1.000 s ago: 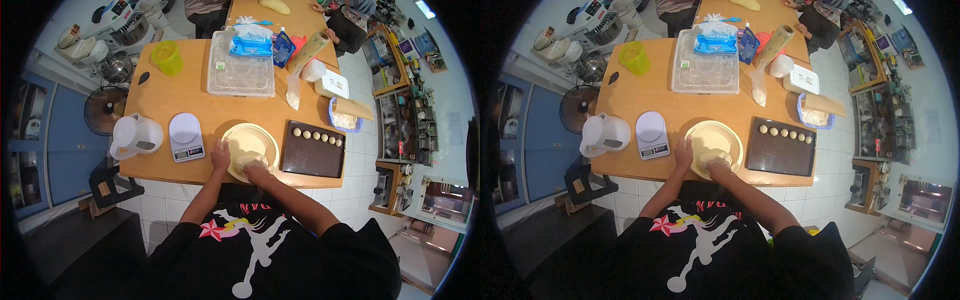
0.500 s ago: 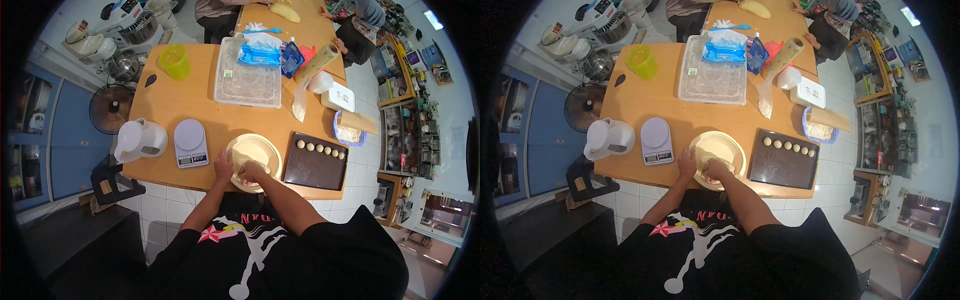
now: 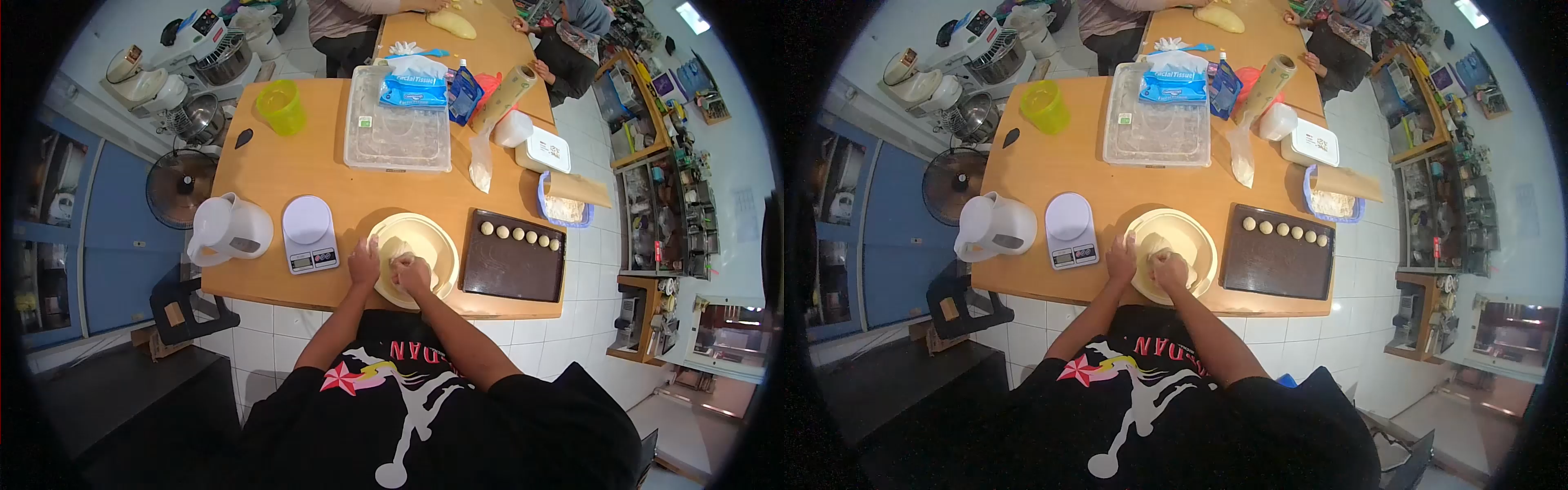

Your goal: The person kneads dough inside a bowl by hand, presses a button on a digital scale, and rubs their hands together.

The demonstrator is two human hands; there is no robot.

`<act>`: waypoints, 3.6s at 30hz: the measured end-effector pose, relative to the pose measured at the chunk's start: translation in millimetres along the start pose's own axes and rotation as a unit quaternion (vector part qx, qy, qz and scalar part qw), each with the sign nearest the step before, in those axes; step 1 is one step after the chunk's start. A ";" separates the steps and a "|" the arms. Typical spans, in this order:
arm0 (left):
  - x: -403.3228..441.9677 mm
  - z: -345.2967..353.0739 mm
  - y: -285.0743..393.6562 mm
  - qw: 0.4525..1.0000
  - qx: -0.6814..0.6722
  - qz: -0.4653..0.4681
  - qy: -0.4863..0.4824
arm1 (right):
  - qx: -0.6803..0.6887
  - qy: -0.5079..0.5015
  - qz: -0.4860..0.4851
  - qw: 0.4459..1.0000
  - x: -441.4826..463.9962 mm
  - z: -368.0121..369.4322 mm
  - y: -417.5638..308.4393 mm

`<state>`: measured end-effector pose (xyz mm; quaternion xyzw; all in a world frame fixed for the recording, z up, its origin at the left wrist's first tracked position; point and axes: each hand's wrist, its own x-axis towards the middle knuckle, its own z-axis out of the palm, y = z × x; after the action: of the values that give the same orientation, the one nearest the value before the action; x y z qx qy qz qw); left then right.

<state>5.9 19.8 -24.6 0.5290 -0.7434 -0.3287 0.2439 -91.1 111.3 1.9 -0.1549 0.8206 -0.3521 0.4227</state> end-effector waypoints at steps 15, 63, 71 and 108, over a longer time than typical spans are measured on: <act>0.8 5.1 3.8 0.999 -0.009 0.033 0.040 | -0.376 0.179 -0.227 0.880 -28.6 -28.2 -3.9; 4.7 -7.4 14.9 0.999 -0.014 -0.025 -0.040 | -0.426 -0.095 -0.249 0.864 55.1 5.7 -27.9; 6.5 -2.0 12.3 1.000 -0.012 -0.027 -0.009 | -0.348 -0.074 -0.341 0.870 -22.7 -58.4 -51.5; 4.7 0.1 9.0 0.998 0.003 -0.056 -0.043 | -0.409 0.116 -0.243 0.872 7.5 -22.1 -27.1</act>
<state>-1.3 17.4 -17.9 0.5557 -0.7236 -0.3620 0.1914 -114.5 98.0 25.5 -0.4664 0.8709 -0.0925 0.1244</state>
